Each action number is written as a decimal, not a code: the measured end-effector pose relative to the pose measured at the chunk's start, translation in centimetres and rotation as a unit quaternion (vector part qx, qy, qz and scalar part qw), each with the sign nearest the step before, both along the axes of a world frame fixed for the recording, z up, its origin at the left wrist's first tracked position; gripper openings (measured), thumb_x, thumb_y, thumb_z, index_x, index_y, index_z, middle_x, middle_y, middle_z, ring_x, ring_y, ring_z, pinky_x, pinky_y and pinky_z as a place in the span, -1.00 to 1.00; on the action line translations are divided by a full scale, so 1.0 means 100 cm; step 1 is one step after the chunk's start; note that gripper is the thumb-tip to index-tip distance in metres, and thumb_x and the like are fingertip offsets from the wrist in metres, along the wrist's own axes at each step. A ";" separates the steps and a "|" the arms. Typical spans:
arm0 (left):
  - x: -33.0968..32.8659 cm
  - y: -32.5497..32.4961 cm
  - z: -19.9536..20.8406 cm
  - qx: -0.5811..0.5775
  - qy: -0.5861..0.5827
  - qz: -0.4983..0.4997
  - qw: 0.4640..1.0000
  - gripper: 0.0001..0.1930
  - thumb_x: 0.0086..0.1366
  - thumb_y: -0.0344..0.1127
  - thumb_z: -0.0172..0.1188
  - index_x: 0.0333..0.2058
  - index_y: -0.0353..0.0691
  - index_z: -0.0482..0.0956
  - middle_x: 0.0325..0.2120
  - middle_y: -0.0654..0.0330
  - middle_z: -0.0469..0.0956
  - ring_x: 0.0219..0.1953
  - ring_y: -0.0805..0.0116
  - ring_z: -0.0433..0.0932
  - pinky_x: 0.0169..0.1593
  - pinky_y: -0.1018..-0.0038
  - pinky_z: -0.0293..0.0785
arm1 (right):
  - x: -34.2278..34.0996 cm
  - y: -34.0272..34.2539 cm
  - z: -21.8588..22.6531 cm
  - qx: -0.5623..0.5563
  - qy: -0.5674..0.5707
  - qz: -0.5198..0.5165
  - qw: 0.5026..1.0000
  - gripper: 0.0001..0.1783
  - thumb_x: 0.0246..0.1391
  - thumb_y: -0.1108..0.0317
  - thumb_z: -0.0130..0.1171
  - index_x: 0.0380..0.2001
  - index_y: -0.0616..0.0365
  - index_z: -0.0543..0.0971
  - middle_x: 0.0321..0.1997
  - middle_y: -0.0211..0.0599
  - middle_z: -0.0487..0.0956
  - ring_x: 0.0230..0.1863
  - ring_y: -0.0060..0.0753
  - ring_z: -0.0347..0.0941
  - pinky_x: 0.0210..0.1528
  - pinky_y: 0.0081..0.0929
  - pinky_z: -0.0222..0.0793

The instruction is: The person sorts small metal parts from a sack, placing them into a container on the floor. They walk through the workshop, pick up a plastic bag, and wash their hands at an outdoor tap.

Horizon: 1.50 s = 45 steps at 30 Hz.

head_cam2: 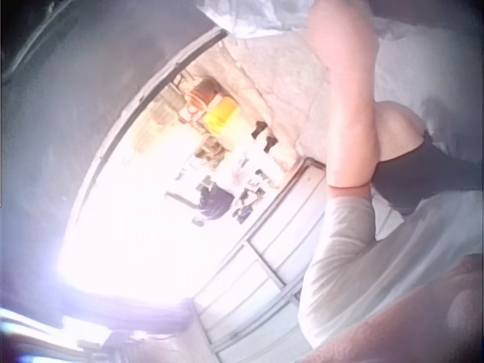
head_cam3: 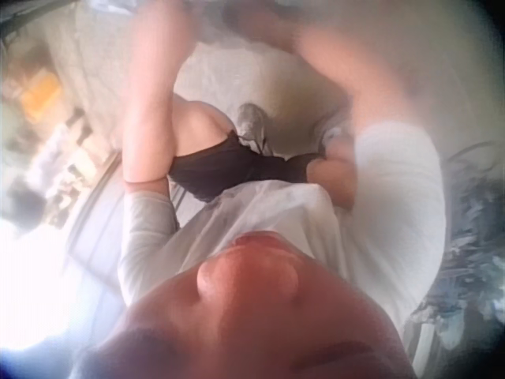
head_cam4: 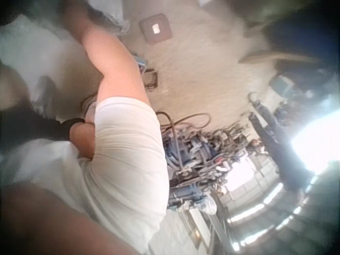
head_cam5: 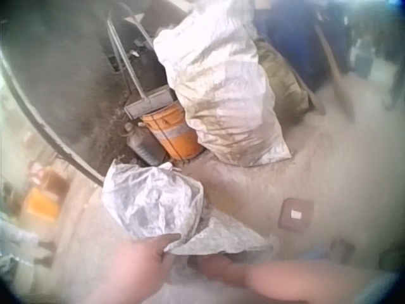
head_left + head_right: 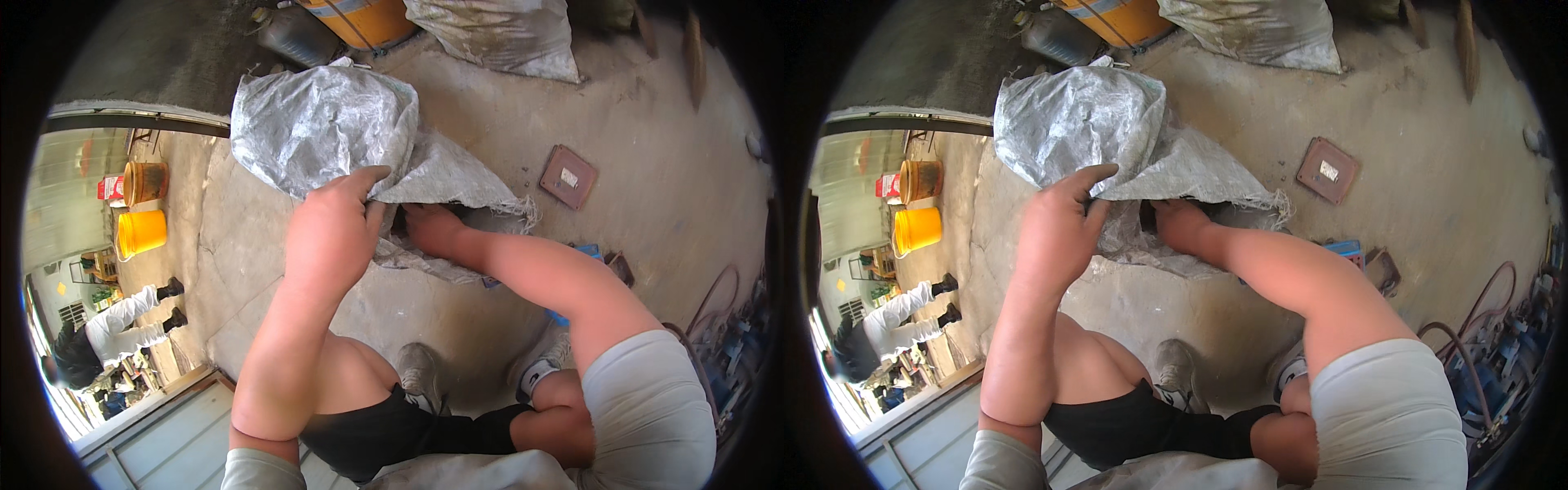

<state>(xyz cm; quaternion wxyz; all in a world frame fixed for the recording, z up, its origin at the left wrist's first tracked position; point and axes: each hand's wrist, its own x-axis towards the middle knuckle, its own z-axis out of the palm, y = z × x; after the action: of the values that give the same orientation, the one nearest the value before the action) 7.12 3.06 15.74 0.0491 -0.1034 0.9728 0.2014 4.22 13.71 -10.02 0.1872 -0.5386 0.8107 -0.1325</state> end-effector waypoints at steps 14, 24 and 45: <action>-0.008 -0.016 -0.027 0.014 0.013 0.015 1.000 -0.63 0.19 -0.41 0.19 0.01 -0.11 0.64 -0.21 -0.10 0.67 -0.15 -0.13 0.64 -0.04 0.09 0.55 | -0.020 0.200 0.099 -0.196 -0.231 -0.289 0.908 -0.76 0.32 0.32 0.09 -0.04 0.20 0.47 -0.11 0.04 0.58 -0.09 0.13 0.52 -0.05 -0.13 0.44; -0.020 -0.013 -0.034 -0.019 -0.045 -0.005 0.999 -0.62 0.18 -0.43 0.22 0.02 -0.15 0.64 -0.28 -0.20 0.65 -0.16 -0.19 0.62 -0.04 0.09 0.53 | 0.023 0.270 0.109 -0.252 -0.162 -0.348 0.889 -0.77 0.31 0.39 0.09 -0.02 0.23 0.45 -0.18 0.05 0.59 -0.14 0.15 0.54 -0.09 -0.17 0.46; -0.034 -0.013 -0.044 0.025 -0.187 -0.046 0.981 -0.54 0.18 -0.52 0.20 0.10 -0.31 0.57 -0.15 -0.08 0.68 -0.12 0.28 0.63 -0.01 0.36 0.50 | -0.032 0.498 -0.032 0.207 0.076 -0.376 0.900 -0.67 0.07 0.45 0.16 -0.06 0.17 0.45 -0.04 0.01 0.59 0.08 0.13 0.48 0.07 -0.03 0.45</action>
<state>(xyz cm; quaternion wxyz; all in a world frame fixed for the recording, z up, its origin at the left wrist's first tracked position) 3.69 1.81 11.35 0.2423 -0.0928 0.9447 0.2005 0.97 63.52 -13.27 0.1685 -0.1513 0.9738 0.0196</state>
